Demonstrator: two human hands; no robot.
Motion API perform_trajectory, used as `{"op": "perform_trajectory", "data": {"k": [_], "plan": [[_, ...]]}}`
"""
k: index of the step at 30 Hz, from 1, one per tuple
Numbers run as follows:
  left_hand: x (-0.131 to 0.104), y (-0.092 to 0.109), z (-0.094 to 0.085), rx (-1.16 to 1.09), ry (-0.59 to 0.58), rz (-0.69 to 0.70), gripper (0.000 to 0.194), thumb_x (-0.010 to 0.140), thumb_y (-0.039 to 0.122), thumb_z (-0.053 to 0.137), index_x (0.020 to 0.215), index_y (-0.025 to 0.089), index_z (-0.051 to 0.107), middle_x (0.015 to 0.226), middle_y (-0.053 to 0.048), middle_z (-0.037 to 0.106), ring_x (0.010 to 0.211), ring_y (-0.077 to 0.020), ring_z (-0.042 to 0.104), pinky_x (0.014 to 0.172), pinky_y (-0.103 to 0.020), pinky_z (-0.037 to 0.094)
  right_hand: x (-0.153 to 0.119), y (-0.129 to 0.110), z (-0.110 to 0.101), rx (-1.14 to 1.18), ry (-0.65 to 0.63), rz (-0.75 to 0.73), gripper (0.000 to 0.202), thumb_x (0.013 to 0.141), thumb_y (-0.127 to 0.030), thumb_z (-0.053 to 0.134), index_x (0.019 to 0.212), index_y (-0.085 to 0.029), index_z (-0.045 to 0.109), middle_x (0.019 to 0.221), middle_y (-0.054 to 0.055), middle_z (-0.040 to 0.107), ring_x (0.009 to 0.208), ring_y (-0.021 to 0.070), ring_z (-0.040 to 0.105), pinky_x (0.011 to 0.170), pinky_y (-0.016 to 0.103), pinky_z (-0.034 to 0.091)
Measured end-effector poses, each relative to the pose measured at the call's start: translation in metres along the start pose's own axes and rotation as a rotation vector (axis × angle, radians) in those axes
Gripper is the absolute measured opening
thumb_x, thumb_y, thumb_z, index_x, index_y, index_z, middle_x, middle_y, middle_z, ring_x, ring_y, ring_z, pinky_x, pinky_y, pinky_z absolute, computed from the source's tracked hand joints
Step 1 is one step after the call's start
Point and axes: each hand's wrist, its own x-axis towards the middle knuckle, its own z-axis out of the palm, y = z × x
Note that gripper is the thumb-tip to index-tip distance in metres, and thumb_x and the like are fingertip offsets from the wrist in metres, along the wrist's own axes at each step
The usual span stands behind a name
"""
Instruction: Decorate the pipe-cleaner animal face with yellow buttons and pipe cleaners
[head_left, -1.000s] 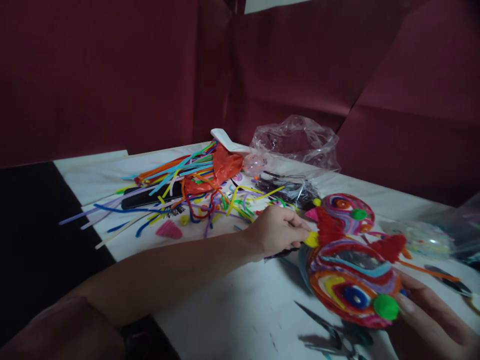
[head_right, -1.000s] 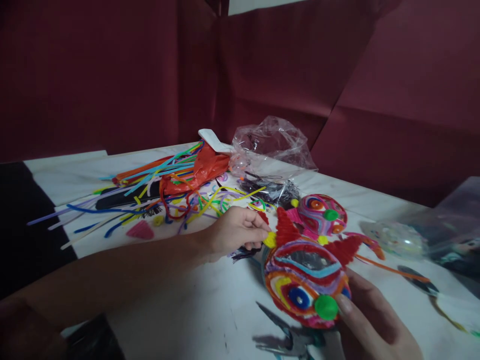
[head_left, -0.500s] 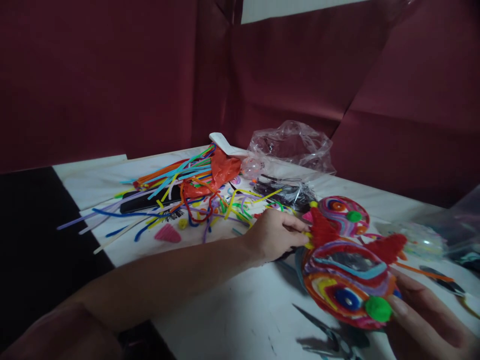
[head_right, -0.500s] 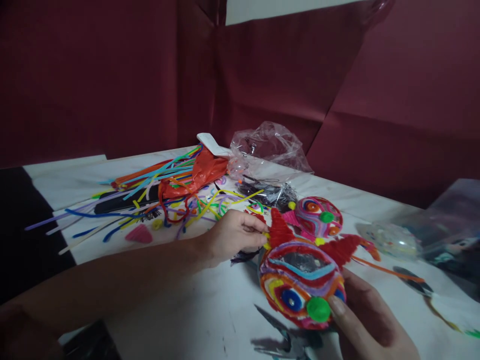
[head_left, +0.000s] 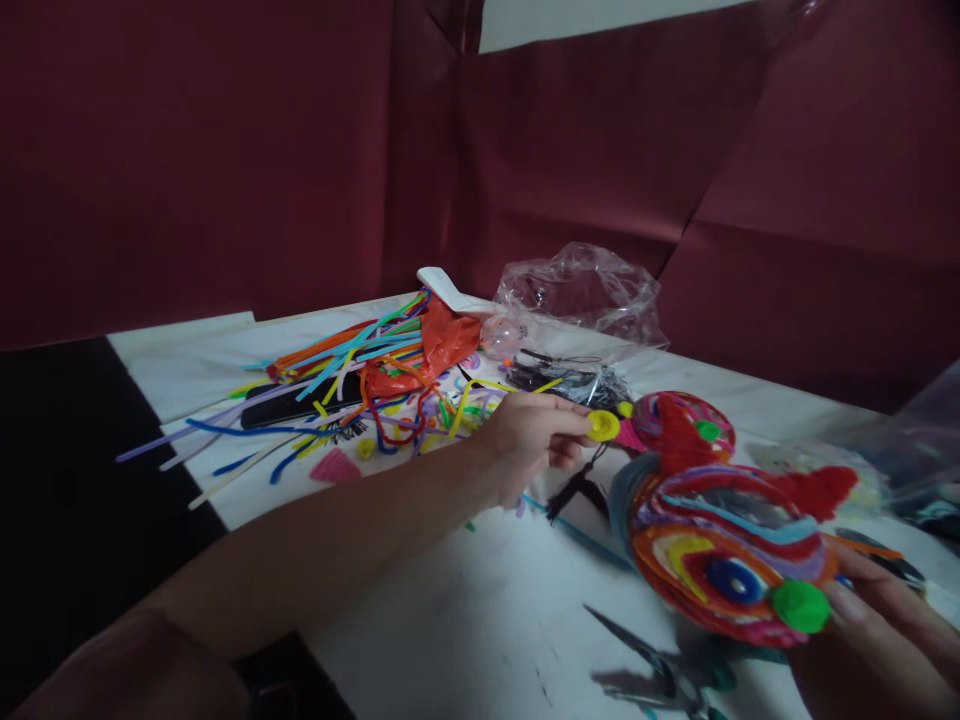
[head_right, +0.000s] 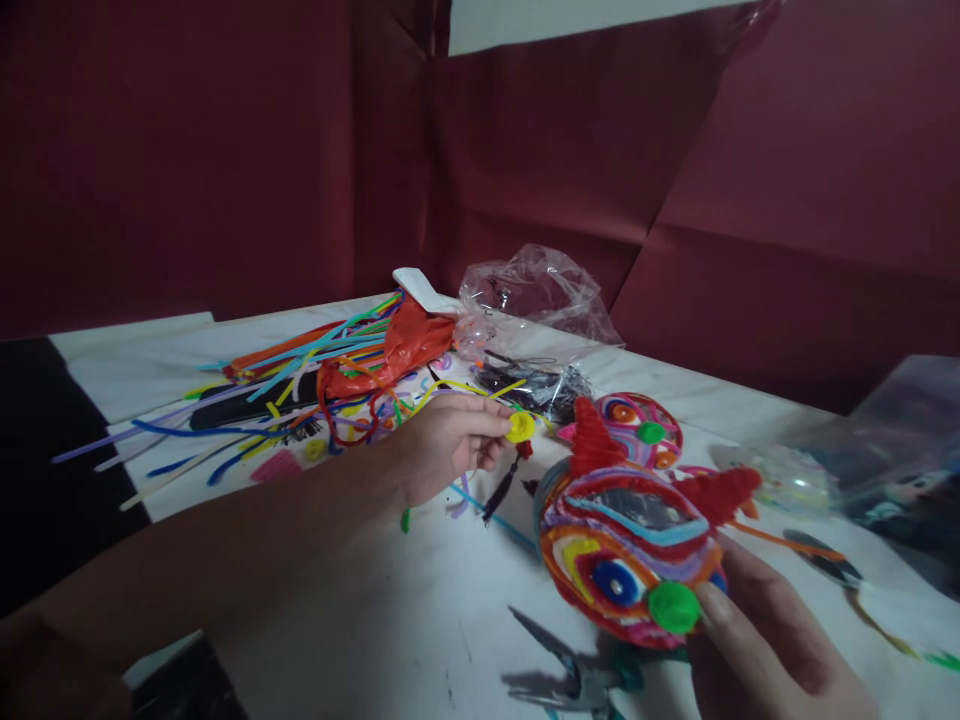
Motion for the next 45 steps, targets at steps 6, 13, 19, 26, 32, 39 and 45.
{"op": "perform_trajectory", "data": {"k": [6,13,19,26,32,39,45], "plan": [[0.0,-0.001,-0.001,0.047,-0.016,0.023,0.008,0.067,0.002,0.053,0.067,0.01,0.056,0.052,0.001,0.053,0.043,-0.0033,0.043,0.044,-0.016,0.034,-0.003,-0.002,0.002,0.033,-0.032,-0.044,0.054,0.059,-0.035,0.084,0.105,-0.018,0.06,0.106,0.014,0.054,0.092,0.0256,0.054,0.068,0.02,0.051],[-0.009,-0.014,0.014,0.277,0.042,0.134,0.009,0.064,0.003,0.055,0.067,0.011,0.054,0.047,0.007,0.047,0.04,-0.0022,0.038,0.041,-0.016,0.029,-0.007,-0.003,0.006,0.007,-0.09,-0.117,0.052,0.062,-0.034,0.083,0.106,-0.019,0.06,0.106,0.011,0.055,0.089,0.0242,0.055,0.064,0.017,0.052],[-0.009,-0.02,0.012,0.34,0.017,0.241,0.008,0.066,0.007,0.055,0.073,0.011,0.054,0.05,0.006,0.046,0.043,-0.0028,0.04,0.042,-0.016,0.029,-0.008,-0.004,0.005,-0.027,-0.084,-0.044,0.05,0.066,-0.035,0.082,0.108,-0.023,0.058,0.111,0.007,0.052,0.099,0.0252,0.05,0.071,0.018,0.051],[-0.002,-0.027,0.007,0.393,-0.064,0.258,0.011,0.063,0.007,0.057,0.074,0.01,0.056,0.061,0.003,0.051,0.055,-0.0049,0.045,0.053,-0.018,0.035,-0.008,0.006,0.003,-0.035,-0.065,0.027,0.063,0.059,-0.042,0.085,0.112,-0.026,0.054,0.116,0.004,0.049,0.098,0.0226,0.051,0.072,0.017,0.05],[0.007,-0.037,0.001,0.377,-0.095,0.273,0.012,0.059,0.002,0.059,0.065,0.011,0.055,0.057,0.006,0.049,0.055,-0.0048,0.044,0.059,-0.019,0.037,-0.011,0.007,0.018,-0.084,-0.069,0.141,0.069,0.053,-0.044,0.086,0.106,-0.016,0.051,0.108,0.011,0.053,0.096,0.0281,0.052,0.069,0.021,0.052],[0.007,-0.039,-0.001,0.392,-0.116,0.274,0.013,0.06,0.005,0.063,0.069,0.011,0.056,0.059,0.006,0.049,0.056,-0.0045,0.045,0.057,-0.017,0.036,-0.007,0.003,0.017,-0.199,-0.159,0.149,0.068,0.054,-0.045,0.084,0.104,-0.013,0.05,0.105,0.012,0.054,0.094,0.0296,0.053,0.064,0.022,0.054],[0.01,-0.047,-0.004,0.465,-0.147,0.354,0.005,0.065,0.012,0.059,0.064,0.012,0.054,0.058,0.005,0.044,0.056,-0.005,0.041,0.053,-0.018,0.032,-0.001,-0.004,0.009,-0.334,-0.157,0.182,0.065,0.048,-0.043,0.084,0.1,-0.014,0.058,0.1,0.009,0.057,0.088,0.0299,0.055,0.062,0.025,0.055]]}}
